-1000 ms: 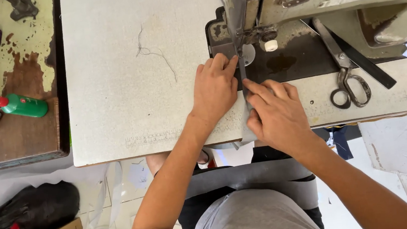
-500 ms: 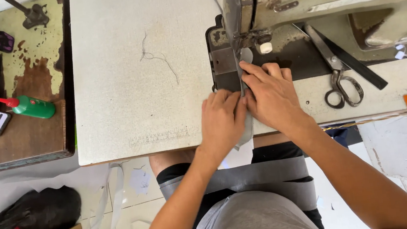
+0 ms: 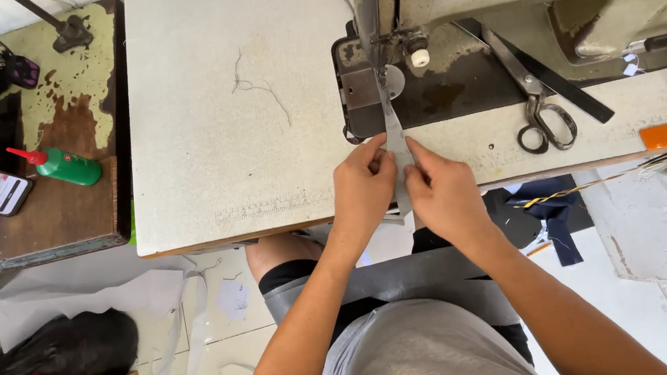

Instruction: Cutting a long strip of material into smaller segments using a small blade and scissors at a sewing workstation.

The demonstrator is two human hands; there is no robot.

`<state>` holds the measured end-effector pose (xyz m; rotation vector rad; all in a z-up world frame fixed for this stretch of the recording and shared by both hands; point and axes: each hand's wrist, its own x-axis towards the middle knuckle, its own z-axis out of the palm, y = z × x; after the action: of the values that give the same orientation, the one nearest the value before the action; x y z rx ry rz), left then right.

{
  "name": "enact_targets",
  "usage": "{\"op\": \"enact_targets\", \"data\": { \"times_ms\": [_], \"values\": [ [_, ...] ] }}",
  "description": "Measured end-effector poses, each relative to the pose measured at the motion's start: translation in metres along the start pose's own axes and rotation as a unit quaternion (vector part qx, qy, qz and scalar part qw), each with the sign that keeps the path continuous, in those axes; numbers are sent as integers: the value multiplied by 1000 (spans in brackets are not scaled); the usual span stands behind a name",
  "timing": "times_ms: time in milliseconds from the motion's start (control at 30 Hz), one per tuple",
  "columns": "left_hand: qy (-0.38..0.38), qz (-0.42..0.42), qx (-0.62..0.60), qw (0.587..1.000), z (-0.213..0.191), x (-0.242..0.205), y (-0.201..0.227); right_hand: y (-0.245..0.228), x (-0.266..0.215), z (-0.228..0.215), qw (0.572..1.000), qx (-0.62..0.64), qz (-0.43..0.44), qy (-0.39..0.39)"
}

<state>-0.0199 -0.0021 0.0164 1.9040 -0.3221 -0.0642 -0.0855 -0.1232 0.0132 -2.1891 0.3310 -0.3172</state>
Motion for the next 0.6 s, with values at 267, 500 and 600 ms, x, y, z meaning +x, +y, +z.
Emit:
{"op": "enact_targets", "data": {
  "times_ms": [267,500,600],
  "values": [
    [-53,97,107,988,2,3,-4,3,-6,6,933,-337,-123,-32],
    [-121,198,257,938,-1,9,-8,37,10,14,907,-319,-266,69],
    [-126,237,288,919,-3,15,-20,9,14,-2,925,-266,-270,35]
  ]
}}
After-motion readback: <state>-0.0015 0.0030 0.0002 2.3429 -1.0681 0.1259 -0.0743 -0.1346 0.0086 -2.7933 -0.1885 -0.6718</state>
